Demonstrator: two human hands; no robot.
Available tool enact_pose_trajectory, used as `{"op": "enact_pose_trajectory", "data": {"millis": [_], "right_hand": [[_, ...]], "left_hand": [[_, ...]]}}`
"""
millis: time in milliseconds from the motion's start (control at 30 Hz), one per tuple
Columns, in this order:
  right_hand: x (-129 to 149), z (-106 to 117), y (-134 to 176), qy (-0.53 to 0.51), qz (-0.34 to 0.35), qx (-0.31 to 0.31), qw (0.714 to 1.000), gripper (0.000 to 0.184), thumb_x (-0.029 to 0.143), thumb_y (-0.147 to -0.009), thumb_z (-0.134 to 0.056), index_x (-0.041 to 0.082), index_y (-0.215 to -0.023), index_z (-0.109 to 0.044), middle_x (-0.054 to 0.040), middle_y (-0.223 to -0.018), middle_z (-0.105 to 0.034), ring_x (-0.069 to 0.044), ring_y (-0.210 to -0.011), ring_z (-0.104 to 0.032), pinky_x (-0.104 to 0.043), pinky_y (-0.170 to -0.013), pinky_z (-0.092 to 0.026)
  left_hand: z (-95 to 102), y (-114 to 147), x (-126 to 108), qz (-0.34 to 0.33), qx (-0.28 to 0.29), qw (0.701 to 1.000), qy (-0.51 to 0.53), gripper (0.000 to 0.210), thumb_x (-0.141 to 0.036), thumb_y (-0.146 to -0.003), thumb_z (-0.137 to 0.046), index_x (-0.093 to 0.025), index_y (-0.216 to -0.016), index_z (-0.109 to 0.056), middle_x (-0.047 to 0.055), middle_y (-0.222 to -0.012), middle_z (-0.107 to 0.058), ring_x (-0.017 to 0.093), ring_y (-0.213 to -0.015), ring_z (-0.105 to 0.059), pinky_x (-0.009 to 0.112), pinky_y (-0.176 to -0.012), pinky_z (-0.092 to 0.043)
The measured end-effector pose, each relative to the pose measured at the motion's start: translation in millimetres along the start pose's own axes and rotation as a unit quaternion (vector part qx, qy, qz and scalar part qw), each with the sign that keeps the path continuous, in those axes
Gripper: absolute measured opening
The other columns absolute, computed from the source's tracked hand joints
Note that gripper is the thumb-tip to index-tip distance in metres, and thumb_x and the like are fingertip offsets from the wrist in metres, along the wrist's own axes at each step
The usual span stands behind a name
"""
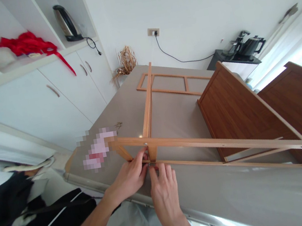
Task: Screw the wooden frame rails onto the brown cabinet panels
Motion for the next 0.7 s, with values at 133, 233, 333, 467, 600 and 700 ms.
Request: {"op": "enact_pose_trajectory", "data": {"millis": [133, 233, 333, 467, 600, 700], "right_hand": [[0.0, -2.5, 0.8, -0.012, -0.007, 0.007, 1.000, 0.025, 0.004, -0.098, -0.049, 0.022, -0.103, -0.065, -0.0073, -0.100, -0.061, -0.025, -0.090, -0.049, -0.036, -0.077, -0.035], [-0.2, -3.7, 2.1, -0.018, -0.011, 0.009, 1.000, 0.025, 0.004, -0.098, -0.049, 0.022, -0.103, -0.065, -0.0073, -0.100, -0.062, -0.025, -0.090, -0.049, -0.036, -0.077, -0.035], [-1.2, -5.4, 3.7, -0.024, -0.015, 0.009, 1.000, 0.024, 0.005, -0.099, -0.048, 0.022, -0.101, -0.065, -0.0072, -0.100, -0.061, -0.024, -0.090, -0.050, -0.036, -0.077, -0.035], [-1.9, -8.1, 5.4, -0.032, -0.016, 0.008, 0.999, 0.021, 0.008, -0.101, -0.048, 0.022, -0.102, -0.065, -0.0072, -0.100, -0.061, -0.024, -0.090, -0.050, -0.036, -0.077, -0.036], [-2.3, -9.0, 5.6, -0.034, -0.020, 0.012, 0.999, 0.022, 0.007, -0.101, -0.048, 0.022, -0.102, -0.065, -0.0077, -0.100, -0.061, -0.025, -0.091, -0.050, -0.037, -0.077, -0.035], [-2.0, -8.4, 5.4, -0.035, -0.020, 0.010, 0.999, 0.022, 0.007, -0.101, -0.049, 0.022, -0.102, -0.065, -0.0076, -0.100, -0.061, -0.025, -0.092, -0.049, -0.037, -0.077, -0.035]], "left_hand": [[-0.6, 0.1, 0.0, -0.007, -0.002, 1.000, 0.013, 0.054, -0.013, -0.104, -0.039, -0.023, -0.152, -0.017, 0.011, -0.142, -0.066, 0.028, -0.122, -0.072, 0.040, -0.090, -0.062], [-1.8, -0.7, 0.9, -0.006, -0.004, 1.000, 0.018, 0.052, -0.014, -0.104, -0.038, -0.023, -0.152, -0.019, 0.012, -0.142, -0.066, 0.029, -0.122, -0.072, 0.041, -0.091, -0.062], [-2.5, -1.7, 1.5, -0.004, -0.006, 1.000, 0.022, 0.051, -0.014, -0.104, -0.038, -0.023, -0.151, -0.020, 0.012, -0.142, -0.065, 0.029, -0.123, -0.071, 0.043, -0.092, -0.062], [-2.3, -2.1, 1.8, -0.002, -0.004, 1.000, 0.022, 0.051, -0.014, -0.104, -0.038, -0.022, -0.152, -0.021, 0.013, -0.141, -0.066, 0.030, -0.123, -0.071, 0.044, -0.092, -0.061], [-2.2, -1.5, 2.3, 0.002, -0.004, 1.000, 0.020, 0.050, -0.016, -0.105, -0.037, -0.022, -0.152, -0.020, 0.013, -0.142, -0.066, 0.031, -0.119, -0.073, 0.044, -0.090, -0.062], [-2.6, -1.1, 2.4, 0.001, -0.004, 1.000, 0.020, 0.052, -0.016, -0.105, -0.037, -0.023, -0.153, -0.019, 0.013, -0.142, -0.065, 0.031, -0.121, -0.072, 0.044, -0.089, -0.062]]}}
Point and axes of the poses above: each hand's wrist, its own y-axis away from the middle knuckle, its own z-axis out of the back of the hand, x = y × z, the point moved 5 cm from there along -y, towards the middle knuckle
